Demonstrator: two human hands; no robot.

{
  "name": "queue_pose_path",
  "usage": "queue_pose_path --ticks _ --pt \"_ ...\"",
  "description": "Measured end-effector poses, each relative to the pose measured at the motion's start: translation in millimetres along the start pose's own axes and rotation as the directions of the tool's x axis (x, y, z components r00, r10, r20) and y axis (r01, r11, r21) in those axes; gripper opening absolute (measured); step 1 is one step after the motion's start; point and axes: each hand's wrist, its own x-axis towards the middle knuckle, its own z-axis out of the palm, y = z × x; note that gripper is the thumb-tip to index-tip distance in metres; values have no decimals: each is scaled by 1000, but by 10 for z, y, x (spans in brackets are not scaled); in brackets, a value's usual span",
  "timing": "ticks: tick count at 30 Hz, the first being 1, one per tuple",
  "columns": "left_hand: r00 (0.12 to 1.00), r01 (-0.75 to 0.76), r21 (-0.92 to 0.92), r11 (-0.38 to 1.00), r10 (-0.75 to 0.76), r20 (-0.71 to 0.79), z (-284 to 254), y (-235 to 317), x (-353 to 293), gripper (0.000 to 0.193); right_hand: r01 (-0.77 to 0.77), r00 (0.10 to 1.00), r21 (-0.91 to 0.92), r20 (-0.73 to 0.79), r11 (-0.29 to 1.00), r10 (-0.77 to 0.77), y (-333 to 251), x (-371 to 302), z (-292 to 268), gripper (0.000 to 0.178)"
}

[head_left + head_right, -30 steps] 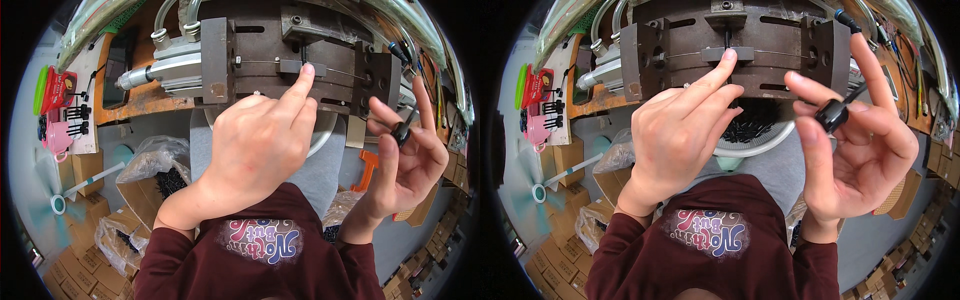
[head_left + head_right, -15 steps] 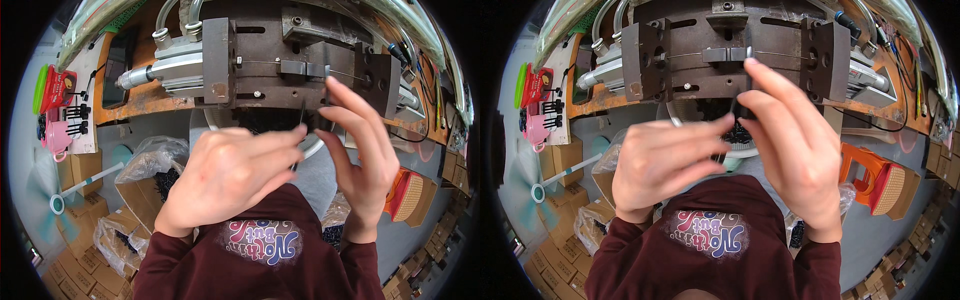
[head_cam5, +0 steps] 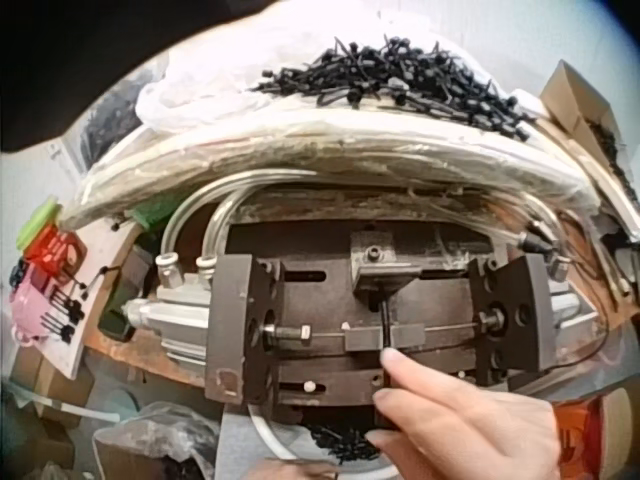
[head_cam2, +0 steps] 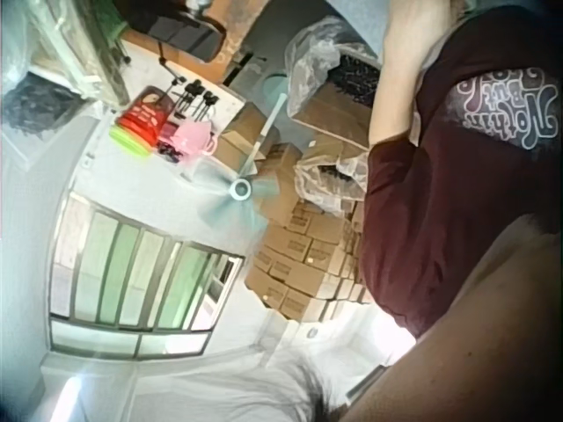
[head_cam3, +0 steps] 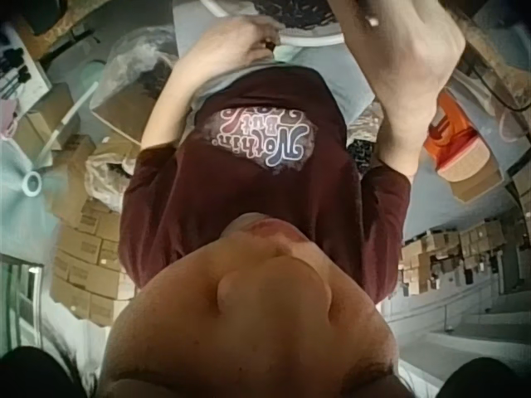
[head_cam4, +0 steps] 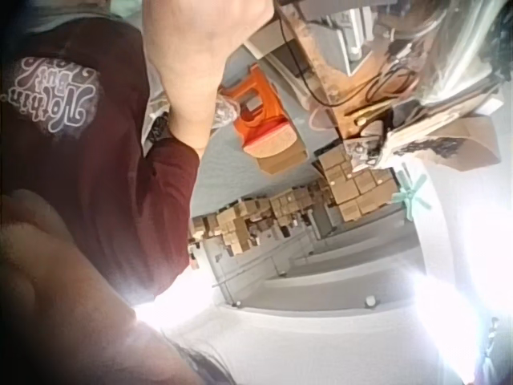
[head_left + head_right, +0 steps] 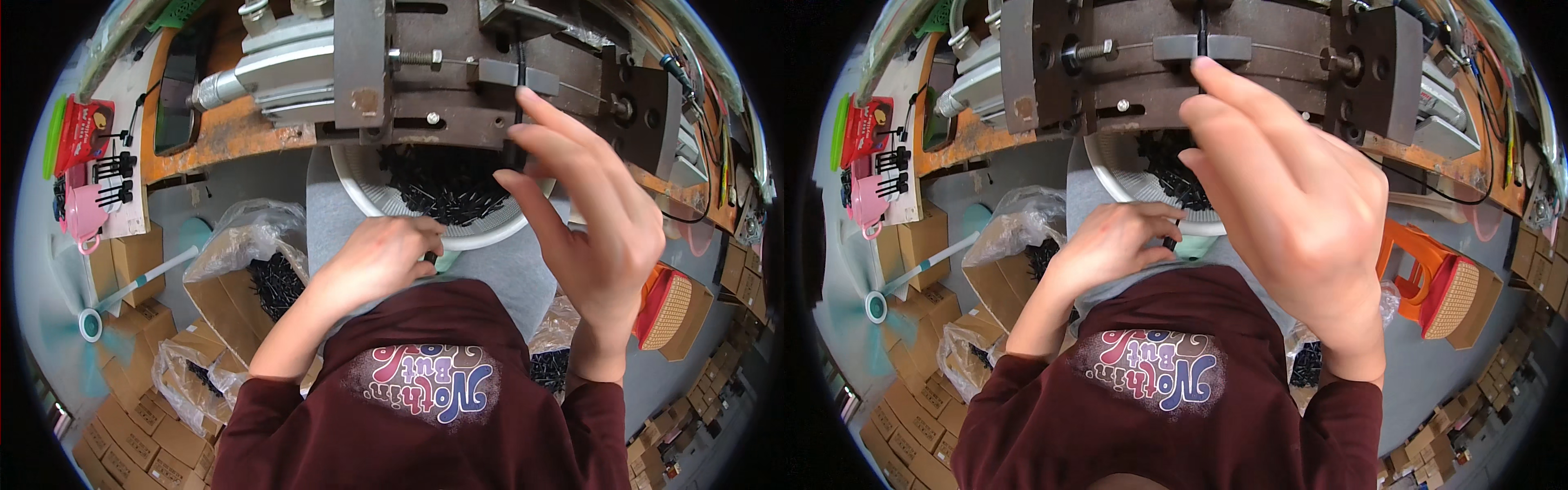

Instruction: Manually assemble black plastic components using a pneumatic jig or fixture.

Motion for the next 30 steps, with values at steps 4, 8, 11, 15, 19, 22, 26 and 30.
queue_pose_path --ticks 4,8,11,15,19,22,26,30 --pt "988 92 -231 969 -117 -98 180 -198 35 23 -93 981 147 -154 985 116 61 -517 198 21" --pt "943 113 -143 983 -152 -297 410 -432 116 25 -491 865 38 139 871 481 377 -1182 743 20" --pt "898 114 94 989 -62 -435 569 -557 169 30 -422 892 -165 100 891 441 769 -1422 1171 30" --pt "904 112 105 988 -58 -423 585 -463 179 46 -449 832 -261 228 855 507 1065 -1499 1496 37" --pt "909 92 100 991 -42 -414 608 -465 123 48 -502 780 -242 289 830 555 1173 -1558 1535 35" --pt "903 67 12 998 -56 -425 624 -485 93 43 -522 789 -224 239 823 566 1081 -1500 1397 29" --pt "908 80 -425 901 -242 -342 551 -387 106 35 -607 778 56 247 793 578 643 -1288 948 26" --pt "888 20 -953 301 -444 -122 408 -248 229 30 -493 870 236 164 838 465 235 -1352 644 32"
